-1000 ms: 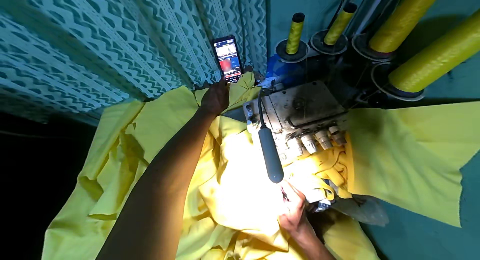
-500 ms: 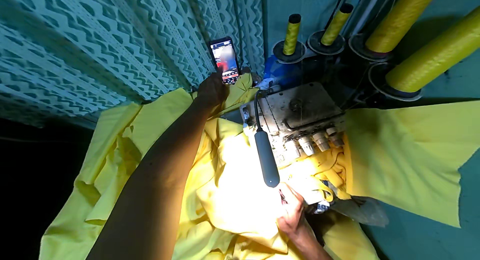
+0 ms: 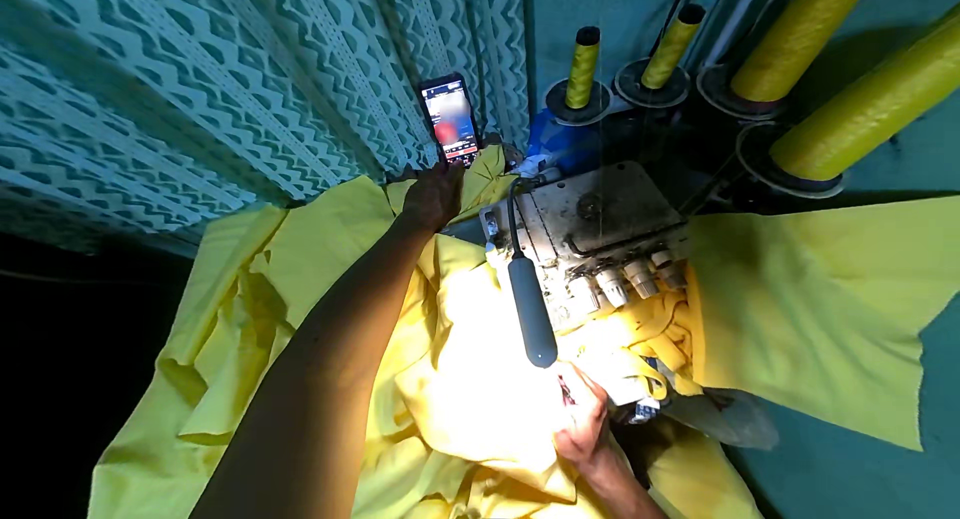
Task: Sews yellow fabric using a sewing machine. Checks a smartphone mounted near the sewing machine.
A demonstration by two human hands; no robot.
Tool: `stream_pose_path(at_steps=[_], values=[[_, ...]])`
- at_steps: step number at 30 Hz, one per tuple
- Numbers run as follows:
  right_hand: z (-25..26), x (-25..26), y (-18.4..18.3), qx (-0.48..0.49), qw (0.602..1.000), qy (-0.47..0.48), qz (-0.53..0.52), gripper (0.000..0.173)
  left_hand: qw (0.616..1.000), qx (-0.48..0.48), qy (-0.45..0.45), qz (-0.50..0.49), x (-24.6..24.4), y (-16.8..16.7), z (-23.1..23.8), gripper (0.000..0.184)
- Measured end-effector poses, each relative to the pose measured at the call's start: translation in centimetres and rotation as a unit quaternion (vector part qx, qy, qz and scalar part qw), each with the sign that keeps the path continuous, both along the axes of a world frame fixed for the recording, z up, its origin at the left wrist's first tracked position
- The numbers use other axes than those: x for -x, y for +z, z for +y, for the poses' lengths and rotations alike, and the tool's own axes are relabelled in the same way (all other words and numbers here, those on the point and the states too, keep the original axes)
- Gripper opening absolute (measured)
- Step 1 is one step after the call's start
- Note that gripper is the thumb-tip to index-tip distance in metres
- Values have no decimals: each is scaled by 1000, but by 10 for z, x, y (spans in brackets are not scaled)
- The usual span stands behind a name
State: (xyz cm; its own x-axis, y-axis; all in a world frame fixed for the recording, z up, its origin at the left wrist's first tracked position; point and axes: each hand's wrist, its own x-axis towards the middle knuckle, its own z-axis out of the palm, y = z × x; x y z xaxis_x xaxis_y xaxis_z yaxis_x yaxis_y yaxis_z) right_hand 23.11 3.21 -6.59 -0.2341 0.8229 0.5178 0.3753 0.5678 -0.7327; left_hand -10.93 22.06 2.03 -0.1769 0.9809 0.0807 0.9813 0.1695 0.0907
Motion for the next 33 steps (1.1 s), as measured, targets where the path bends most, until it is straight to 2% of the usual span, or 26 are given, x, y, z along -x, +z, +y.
stream_pose_path(at_steps=[5, 11, 16, 20, 31, 33], values=[[0, 0, 1, -5, 1000, 2, 0, 24, 999, 42, 14, 12, -4, 9, 10, 77], [0, 0, -1, -2, 1000, 1, 7, 27, 999, 30, 24, 15, -2, 4, 13, 63], [0, 0, -2, -1, 1000, 7, 10, 27, 999, -26, 22, -24, 5, 5, 6, 50], [0, 0, -2, -9, 1000, 1, 1, 26, 998, -48, 17, -23, 6, 9, 6, 52], [0, 0, -4, -5, 1000, 5, 5, 25, 999, 18, 41, -12, -8, 20, 18, 60], [-1, 0, -3, -9, 1000, 2, 6, 26, 999, -1, 35, -23, -7, 21, 11, 62]])
